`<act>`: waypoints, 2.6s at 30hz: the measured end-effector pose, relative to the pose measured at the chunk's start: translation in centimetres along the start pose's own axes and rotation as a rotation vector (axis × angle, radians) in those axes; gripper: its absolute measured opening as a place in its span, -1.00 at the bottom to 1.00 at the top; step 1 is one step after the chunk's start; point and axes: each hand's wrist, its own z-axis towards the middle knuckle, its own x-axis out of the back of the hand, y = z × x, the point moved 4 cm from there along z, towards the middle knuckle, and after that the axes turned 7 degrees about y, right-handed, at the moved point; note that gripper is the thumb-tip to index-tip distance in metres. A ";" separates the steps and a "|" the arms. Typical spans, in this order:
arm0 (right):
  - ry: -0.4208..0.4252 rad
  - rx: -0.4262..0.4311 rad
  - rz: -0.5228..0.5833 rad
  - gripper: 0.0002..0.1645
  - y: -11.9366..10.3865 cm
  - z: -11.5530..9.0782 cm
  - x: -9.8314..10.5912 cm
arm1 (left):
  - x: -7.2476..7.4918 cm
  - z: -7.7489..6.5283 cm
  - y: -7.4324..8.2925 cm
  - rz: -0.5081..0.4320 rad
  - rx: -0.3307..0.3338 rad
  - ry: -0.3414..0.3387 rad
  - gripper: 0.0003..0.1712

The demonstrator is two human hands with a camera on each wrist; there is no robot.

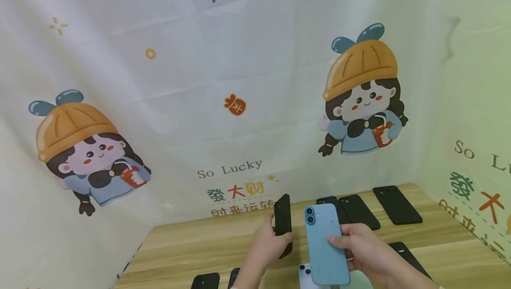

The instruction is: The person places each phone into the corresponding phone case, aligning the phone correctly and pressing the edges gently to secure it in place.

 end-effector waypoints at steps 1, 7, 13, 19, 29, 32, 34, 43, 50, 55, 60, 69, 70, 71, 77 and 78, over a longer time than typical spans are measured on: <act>-0.001 0.005 0.004 -0.44 -0.1 0.0 0.0 | 0.5 -0.6 0.4 -0.062 0.016 -0.032 0.00; -0.043 0.056 0.054 -0.40 -0.8 0.1 0.3 | 2.7 -4.1 2.6 -0.367 0.091 -0.218 -0.04; -0.062 0.081 0.054 -0.34 -1.4 -0.3 0.9 | 2.8 -5.5 4.0 -0.466 0.095 -0.345 0.00; -0.134 0.079 0.055 -0.30 -1.7 -0.6 0.3 | 1.9 -6.1 4.1 -0.490 0.127 -0.453 0.01; -0.185 0.087 0.069 -0.36 -1.6 -1.0 -0.7 | 1.4 -6.5 4.3 -0.344 0.069 -0.340 -0.10; -0.176 0.085 0.058 -0.40 -1.4 -1.1 -0.9 | 1.2 -6.3 4.2 -0.368 0.063 -0.290 -0.27; -0.181 0.086 0.059 -0.42 -1.3 -1.2 -1.0 | 1.3 -6.1 4.0 -0.388 0.063 -0.262 -0.41; -0.305 0.059 0.163 -0.35 -1.1 -1.7 -1.7 | 1.1 -5.5 3.3 -0.458 0.090 -0.210 -0.48; -0.362 0.044 0.179 -0.15 -1.4 -1.9 -2.1 | 0.8 -5.5 3.2 -0.470 0.103 -0.242 -0.40; -0.346 0.034 0.151 -0.23 -1.5 -2.0 -2.4 | 0.8 -5.5 2.8 -0.500 0.130 -0.261 -0.53; -0.326 0.022 0.127 -0.27 -1.4 -2.0 -2.5 | 0.8 -5.5 2.4 -0.576 0.166 -0.326 -0.70; -0.365 0.039 0.048 -0.34 -1.6 -2.5 -2.6 | 1.0 -5.6 2.5 -0.696 0.177 -0.444 -0.73; -0.368 0.038 0.030 -0.33 -1.7 -2.6 -2.5 | 1.0 -5.6 2.6 -0.694 0.173 -0.443 -0.73; -0.366 0.037 0.005 -0.31 -1.8 -2.6 -2.4 | 1.0 -5.6 2.6 -0.695 0.170 -0.442 -0.72; -0.257 0.071 -0.231 -0.37 -2.5 -2.9 -1.1 | 1.3 -5.6 2.8 -0.686 0.149 -0.418 -0.70; -0.224 0.082 -0.276 -0.39 -2.6 -2.9 -0.9 | 1.3 -5.6 2.8 -0.683 0.147 -0.414 -0.70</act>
